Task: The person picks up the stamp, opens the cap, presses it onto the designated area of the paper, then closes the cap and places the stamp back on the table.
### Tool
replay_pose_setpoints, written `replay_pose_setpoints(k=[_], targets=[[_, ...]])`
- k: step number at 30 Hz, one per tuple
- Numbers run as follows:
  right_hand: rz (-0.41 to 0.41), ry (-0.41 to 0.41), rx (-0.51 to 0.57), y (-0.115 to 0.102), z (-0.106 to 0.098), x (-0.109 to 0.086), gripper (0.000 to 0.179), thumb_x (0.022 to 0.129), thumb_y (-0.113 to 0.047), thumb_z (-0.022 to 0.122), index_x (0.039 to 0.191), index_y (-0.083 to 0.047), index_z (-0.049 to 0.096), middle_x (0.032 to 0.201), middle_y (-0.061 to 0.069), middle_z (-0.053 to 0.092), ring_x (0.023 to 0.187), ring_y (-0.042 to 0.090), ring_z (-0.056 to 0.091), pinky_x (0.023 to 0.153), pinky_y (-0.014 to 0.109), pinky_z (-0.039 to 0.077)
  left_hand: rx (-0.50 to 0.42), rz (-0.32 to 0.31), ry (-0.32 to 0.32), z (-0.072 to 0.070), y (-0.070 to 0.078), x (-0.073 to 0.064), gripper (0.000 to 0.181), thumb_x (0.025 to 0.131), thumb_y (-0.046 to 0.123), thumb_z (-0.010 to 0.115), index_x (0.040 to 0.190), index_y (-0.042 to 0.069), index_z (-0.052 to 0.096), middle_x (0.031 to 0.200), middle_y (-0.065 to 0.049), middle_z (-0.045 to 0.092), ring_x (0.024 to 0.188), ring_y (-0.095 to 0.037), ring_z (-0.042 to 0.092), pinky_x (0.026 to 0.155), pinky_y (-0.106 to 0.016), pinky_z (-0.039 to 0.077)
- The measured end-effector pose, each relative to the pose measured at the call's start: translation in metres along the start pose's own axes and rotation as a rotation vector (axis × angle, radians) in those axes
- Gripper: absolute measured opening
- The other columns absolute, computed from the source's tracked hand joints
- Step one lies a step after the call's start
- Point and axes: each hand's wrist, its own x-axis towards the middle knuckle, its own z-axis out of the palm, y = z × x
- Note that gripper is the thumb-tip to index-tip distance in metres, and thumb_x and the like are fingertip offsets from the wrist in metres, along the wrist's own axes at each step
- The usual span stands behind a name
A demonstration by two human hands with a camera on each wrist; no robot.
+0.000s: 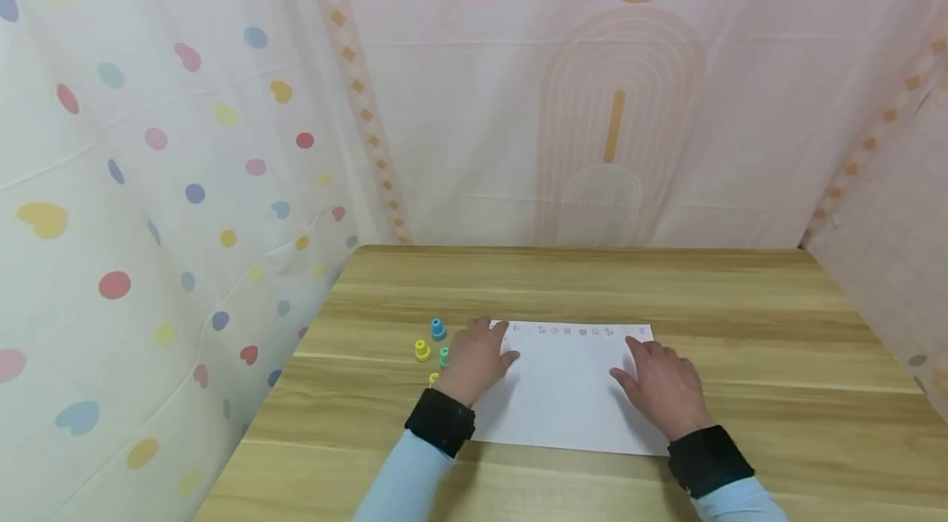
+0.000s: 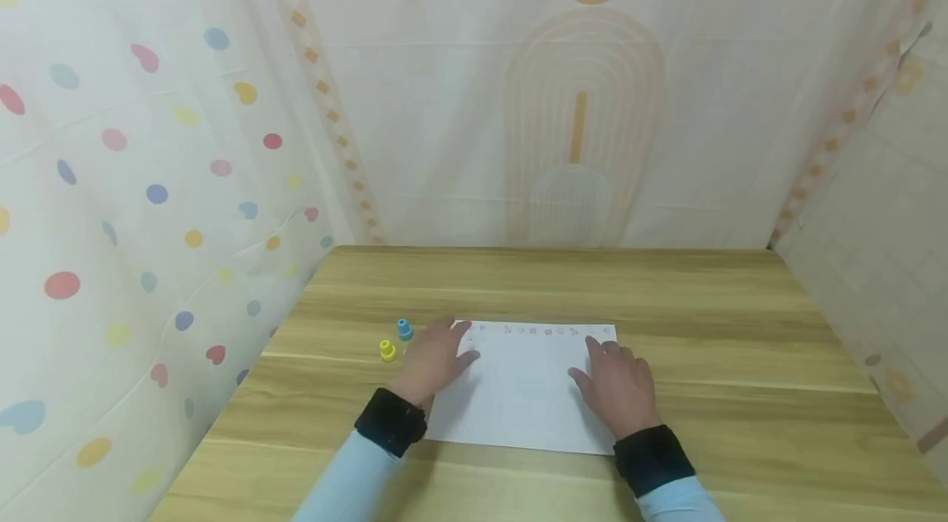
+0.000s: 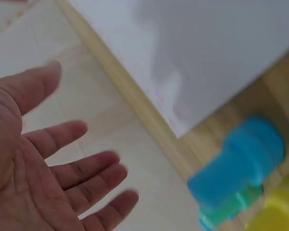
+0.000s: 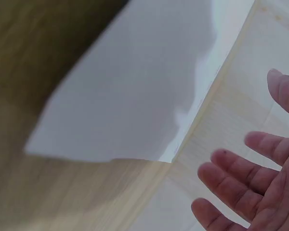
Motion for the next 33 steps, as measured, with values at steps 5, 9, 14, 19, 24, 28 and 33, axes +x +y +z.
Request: replay_pose_setpoints(k=[5,9,14,19,24,28,33], targets=[[-0.011,-0.001,0.012,-0.001,0.000,0.000,0.047,0.086,-0.031,0.077,0.116,0.003,0.066,0.091,0.020,0.068,0.073,0.031,0.063,0.063,0.045,0.054,-0.134,-0.049,-0.004,-0.011,-0.018,-0.004,0.034,0.093,0.028,0.071,0.120,0.008,0.069,0.113,-0.013,0.068,0.105,-0.029,0.064,0.082,-0.042,0.054],[0.000,-0.039,0.038,-0.002,0.000,0.000,0.038,0.087,-0.029,0.077,0.107,0.002,0.069,0.083,0.015,0.069,0.066,0.024,0.062,0.055,0.038,0.051,-0.170,-0.091,-0.037,-0.015,-0.029,-0.009,0.033,0.090,0.027,0.074,0.116,0.008,0.071,0.111,-0.010,0.071,0.098,-0.026,0.067,0.076,-0.039,0.055],[-0.001,-0.078,0.047,-0.004,-0.001,0.000,0.034,0.089,-0.029,0.075,0.104,0.001,0.069,0.078,0.012,0.068,0.065,0.021,0.061,0.055,0.036,0.050,-0.164,-0.137,-0.075,-0.017,-0.037,-0.014,0.033,0.083,0.025,0.080,0.108,0.005,0.073,0.099,-0.009,0.072,0.076,-0.019,0.064,0.062,-0.034,0.053],[0.010,-0.089,0.048,-0.007,-0.002,-0.001,0.035,0.089,-0.029,0.074,0.105,0.001,0.069,0.078,0.012,0.068,0.065,0.021,0.060,0.056,0.036,0.050,-0.118,-0.179,-0.136,-0.017,-0.040,-0.019,0.031,0.080,0.026,0.083,0.101,0.005,0.074,0.088,-0.006,0.071,0.067,-0.016,0.058,0.059,-0.033,0.050],[0.017,-0.100,0.052,-0.008,0.000,-0.001,0.035,0.088,-0.029,0.075,0.106,0.001,0.069,0.081,0.012,0.069,0.067,0.022,0.061,0.058,0.037,0.052,-0.066,-0.179,-0.182,-0.017,-0.040,-0.023,0.019,0.081,0.021,0.080,0.088,0.005,0.071,0.069,-0.004,0.059,0.058,-0.018,0.052,0.053,-0.033,0.046],[0.018,-0.103,0.063,-0.008,0.000,-0.001,0.035,0.088,-0.029,0.076,0.106,0.001,0.070,0.082,0.013,0.069,0.068,0.022,0.062,0.058,0.038,0.052,-0.035,-0.163,-0.182,-0.015,-0.040,-0.026,0.014,0.080,0.015,0.078,0.079,0.006,0.066,0.065,-0.003,0.054,0.057,-0.018,0.050,0.051,-0.032,0.044],[0.013,-0.098,0.061,-0.008,0.001,-0.001,0.035,0.088,-0.030,0.075,0.106,0.000,0.070,0.083,0.012,0.070,0.069,0.023,0.063,0.059,0.039,0.052,-0.007,-0.161,-0.194,-0.012,-0.040,-0.026,0.014,0.080,0.015,0.079,0.080,0.007,0.068,0.066,-0.001,0.055,0.057,-0.016,0.051,0.052,-0.031,0.044]])
